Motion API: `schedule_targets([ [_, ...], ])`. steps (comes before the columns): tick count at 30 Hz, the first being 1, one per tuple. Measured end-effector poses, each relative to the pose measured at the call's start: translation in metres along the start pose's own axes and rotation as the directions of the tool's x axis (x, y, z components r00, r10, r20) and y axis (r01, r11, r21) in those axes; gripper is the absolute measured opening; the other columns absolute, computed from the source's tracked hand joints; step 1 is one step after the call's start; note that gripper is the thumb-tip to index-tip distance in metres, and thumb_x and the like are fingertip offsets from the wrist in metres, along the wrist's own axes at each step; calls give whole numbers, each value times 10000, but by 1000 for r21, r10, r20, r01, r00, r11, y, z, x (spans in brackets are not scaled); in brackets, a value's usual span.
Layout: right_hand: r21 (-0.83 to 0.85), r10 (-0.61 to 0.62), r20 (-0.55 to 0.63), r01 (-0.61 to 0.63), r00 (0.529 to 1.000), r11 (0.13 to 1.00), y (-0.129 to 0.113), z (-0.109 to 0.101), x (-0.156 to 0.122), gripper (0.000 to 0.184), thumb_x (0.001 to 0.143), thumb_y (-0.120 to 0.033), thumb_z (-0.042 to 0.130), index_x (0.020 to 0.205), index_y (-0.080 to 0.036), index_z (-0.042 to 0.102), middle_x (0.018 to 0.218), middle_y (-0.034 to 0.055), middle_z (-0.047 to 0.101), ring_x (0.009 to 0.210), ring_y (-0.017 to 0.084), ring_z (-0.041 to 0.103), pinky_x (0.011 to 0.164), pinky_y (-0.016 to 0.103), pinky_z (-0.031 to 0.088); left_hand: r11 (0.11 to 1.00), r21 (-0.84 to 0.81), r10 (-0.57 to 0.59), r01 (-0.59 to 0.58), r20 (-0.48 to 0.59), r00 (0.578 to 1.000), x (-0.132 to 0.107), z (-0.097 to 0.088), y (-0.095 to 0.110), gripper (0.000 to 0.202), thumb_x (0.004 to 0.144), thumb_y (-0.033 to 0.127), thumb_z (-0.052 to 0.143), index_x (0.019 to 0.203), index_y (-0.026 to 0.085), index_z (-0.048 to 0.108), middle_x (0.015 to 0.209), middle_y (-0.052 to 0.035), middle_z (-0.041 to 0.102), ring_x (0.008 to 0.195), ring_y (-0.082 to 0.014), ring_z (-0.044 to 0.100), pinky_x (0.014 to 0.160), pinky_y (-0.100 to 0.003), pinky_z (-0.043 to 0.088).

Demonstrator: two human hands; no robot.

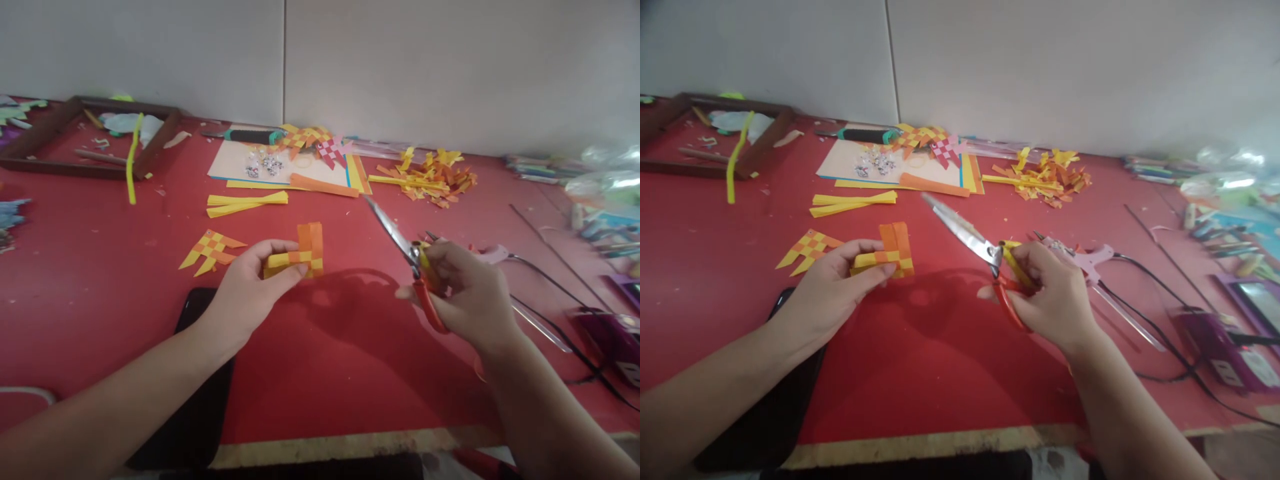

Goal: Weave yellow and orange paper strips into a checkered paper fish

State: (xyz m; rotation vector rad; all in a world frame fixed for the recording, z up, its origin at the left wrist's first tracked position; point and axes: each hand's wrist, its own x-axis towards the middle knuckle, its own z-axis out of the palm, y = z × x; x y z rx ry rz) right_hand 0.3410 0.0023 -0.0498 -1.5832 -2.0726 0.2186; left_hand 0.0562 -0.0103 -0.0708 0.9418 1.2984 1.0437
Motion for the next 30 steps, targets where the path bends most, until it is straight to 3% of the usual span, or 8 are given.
schedule_targets([
  [4,-96,-186,31,188,982,977,-7,-2,0,416,740,-550,720,817,-226,473,585,-49,448,515,113,406,517,254,365,999,45,2,-1,-25,1000,4,-5,4,388,738,399,802,1061,231,668,943,-11,702,837,-159,649,725,-262,491],
  [10,-212,-168,84,183,982,960,-5,3,0,451,727,-655,678,783,-229,542,513,-48,457,469,118,450,478,245,333,980,183,85,-79,-24,996,-2,-6,17,300,776,383,763,1038,253,698,902,-8,717,775,-160,663,659,-247,506],
  [14,-218,-183,93,199,979,955,-4,2,0,425,750,-625,678,851,-219,602,512,-28,519,474,130,487,490,252,355,950,290,115,-113,10,993,-6,-6,22,245,800,387,738,1018,280,705,860,15,715,708,-136,653,596,-213,494],
  [19,-221,-228,106,247,968,943,-3,2,0,371,761,-564,696,852,-214,615,685,26,684,569,140,604,535,246,401,931,334,148,-149,30,989,-7,-6,22,251,805,377,732,1037,286,706,868,21,707,699,-127,642,596,-202,491],
  [26,-199,-284,73,293,956,935,0,4,-1,307,784,-510,684,879,-228,608,744,40,712,711,200,706,594,263,471,925,336,170,-175,45,984,-6,-9,24,290,813,389,730,1076,272,694,923,0,727,807,-165,682,669,-226,508],
  [30,-246,-312,96,327,945,913,-1,2,-1,338,783,-512,710,895,-215,598,711,39,699,743,203,726,605,251,490,902,365,233,-231,40,972,-7,-8,26,291,821,381,725,1077,250,685,922,-4,716,760,-152,676,657,-220,522],
])
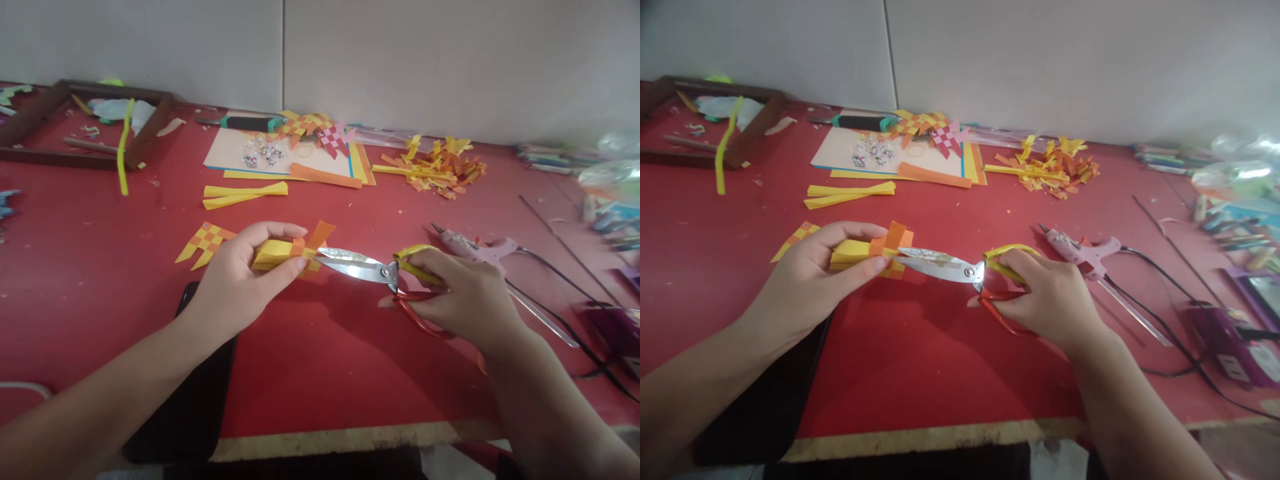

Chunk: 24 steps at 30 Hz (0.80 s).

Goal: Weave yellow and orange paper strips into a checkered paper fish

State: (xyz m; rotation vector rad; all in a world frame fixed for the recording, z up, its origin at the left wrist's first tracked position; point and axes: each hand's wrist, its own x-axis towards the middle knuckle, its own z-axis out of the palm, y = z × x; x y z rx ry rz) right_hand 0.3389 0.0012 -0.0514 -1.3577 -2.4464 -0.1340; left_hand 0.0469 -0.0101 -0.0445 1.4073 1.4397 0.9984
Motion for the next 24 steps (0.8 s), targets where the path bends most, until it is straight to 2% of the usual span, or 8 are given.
schedule_targets([
  [3,-22,-41,-38,41,998,999,0,0,1,356,809,-550,671,874,-211,583,719,32,705,745,184,730,604,231,491,998,48,45,-44,-22,999,0,1,1,284,831,370,717,1084,249,679,945,-8,713,751,-147,678,644,-210,537],
  [8,-63,-85,-153,76,985,995,1,4,2,428,844,-644,559,845,-217,579,728,-4,729,593,127,684,500,214,441,995,29,94,-94,-17,995,1,1,0,227,824,309,731,1040,256,688,1044,-3,713,839,-140,706,720,-186,575],
  [17,-106,-103,-178,84,979,991,3,5,2,420,834,-630,584,842,-211,599,703,-2,718,581,123,656,495,217,431,993,-47,106,-107,-12,994,1,2,-1,190,815,254,748,994,244,684,1062,6,731,894,-136,724,766,-165,596],
  [24,-68,-106,-180,95,978,993,3,5,2,418,854,-621,575,845,-203,589,790,18,752,659,131,716,539,205,470,989,-73,131,-131,-10,991,2,2,-4,183,818,266,756,991,260,696,1054,15,728,930,-131,718,789,-157,598],
])
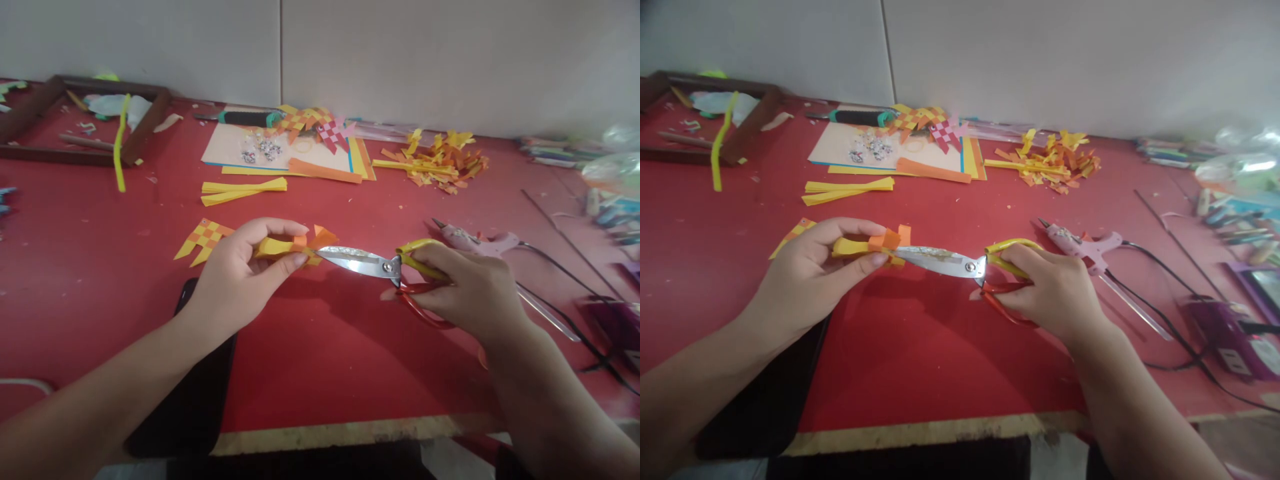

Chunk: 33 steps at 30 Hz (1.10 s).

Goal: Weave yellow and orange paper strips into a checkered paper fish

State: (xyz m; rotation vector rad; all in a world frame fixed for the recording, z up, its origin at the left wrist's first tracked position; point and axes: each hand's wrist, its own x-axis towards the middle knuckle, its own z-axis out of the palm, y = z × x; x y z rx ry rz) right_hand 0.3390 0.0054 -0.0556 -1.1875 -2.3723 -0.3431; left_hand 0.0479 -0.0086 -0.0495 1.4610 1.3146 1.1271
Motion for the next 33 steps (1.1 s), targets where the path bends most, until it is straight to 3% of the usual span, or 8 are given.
schedule_targets([
  [13,-56,-26,-29,25,999,998,2,0,0,477,864,-693,510,853,-218,562,788,-16,754,647,108,723,509,201,454,1000,-29,0,0,-4,1000,0,0,-3,191,820,272,757,1003,269,705,1041,13,727,903,-128,719,772,-161,606],
  [18,-31,-23,0,23,1000,999,5,1,-2,475,867,-689,509,884,-218,566,852,9,761,699,133,736,515,217,460,1000,-21,-12,12,-9,1000,-1,1,-4,186,814,285,763,990,268,707,1033,15,723,912,-120,713,774,-145,598],
  [28,57,118,106,-124,987,991,0,-2,1,400,779,-636,643,813,-239,617,785,0,748,661,162,694,558,243,489,999,-31,-35,34,-4,999,-2,4,-2,176,813,284,755,971,237,694,1043,-21,726,924,-165,717,790,-226,618],
  [33,46,111,126,-117,986,992,0,-2,0,404,771,-639,653,800,-239,602,777,8,741,672,168,688,558,242,477,999,-5,-35,35,11,999,-2,3,-1,181,814,295,750,976,236,694,1037,-33,724,890,-175,720,758,-243,621],
])
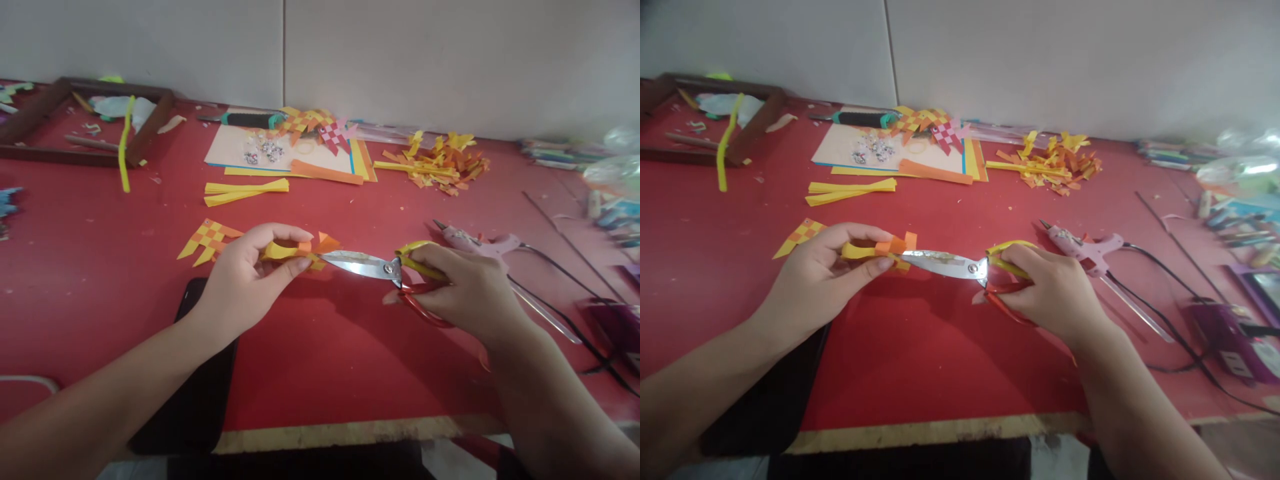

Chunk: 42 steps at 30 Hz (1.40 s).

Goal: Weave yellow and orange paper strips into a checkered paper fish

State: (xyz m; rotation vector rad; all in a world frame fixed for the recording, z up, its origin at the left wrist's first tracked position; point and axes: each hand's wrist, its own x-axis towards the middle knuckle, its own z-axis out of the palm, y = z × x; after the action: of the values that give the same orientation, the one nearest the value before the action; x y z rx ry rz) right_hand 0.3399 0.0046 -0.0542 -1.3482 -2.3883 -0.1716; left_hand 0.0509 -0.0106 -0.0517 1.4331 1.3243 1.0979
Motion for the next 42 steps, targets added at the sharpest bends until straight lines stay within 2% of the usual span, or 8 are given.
schedule_targets([
  [8,-36,-51,-36,50,998,998,0,1,0,431,805,-655,612,830,-224,609,805,9,752,677,147,708,533,217,467,1000,-1,-2,2,2,1000,-1,0,-1,186,809,298,752,973,231,697,1027,-38,723,873,-176,717,739,-243,622],
  [16,-50,-58,-34,56,998,997,2,1,-1,321,820,-546,628,850,-227,651,800,10,753,683,161,712,524,224,465,1000,-18,-10,10,-1,1000,0,0,1,179,799,264,762,961,224,696,996,-22,725,843,-157,723,739,-213,617],
  [22,-29,-31,-2,31,1000,999,-2,-2,0,347,800,-581,641,792,-236,601,754,-7,735,614,145,677,501,221,445,1000,-14,-8,8,3,1000,0,0,1,172,801,271,760,957,238,695,997,-20,726,868,-169,724,751,-227,617],
  [27,-5,-7,0,7,1000,1000,-2,-2,-1,330,792,-567,654,821,-243,599,797,5,744,679,163,691,554,234,473,999,-40,-24,25,6,1000,0,1,1,170,801,289,761,947,231,699,1003,-33,726,843,-178,728,739,-250,626],
  [34,-15,-36,-16,36,999,999,-1,-1,0,405,811,-639,613,833,-236,586,788,3,737,683,150,683,563,225,468,999,-27,-21,21,16,1000,0,1,1,179,796,287,764,948,219,700,988,-38,729,838,-179,728,730,-249,628],
  [42,32,0,56,-2,998,999,-5,-6,3,352,811,-596,610,805,-244,614,613,-25,660,600,155,655,508,224,419,999,-48,-23,25,30,999,0,2,1,175,798,285,763,942,220,688,983,-35,740,839,-188,737,754,-276,629],
])
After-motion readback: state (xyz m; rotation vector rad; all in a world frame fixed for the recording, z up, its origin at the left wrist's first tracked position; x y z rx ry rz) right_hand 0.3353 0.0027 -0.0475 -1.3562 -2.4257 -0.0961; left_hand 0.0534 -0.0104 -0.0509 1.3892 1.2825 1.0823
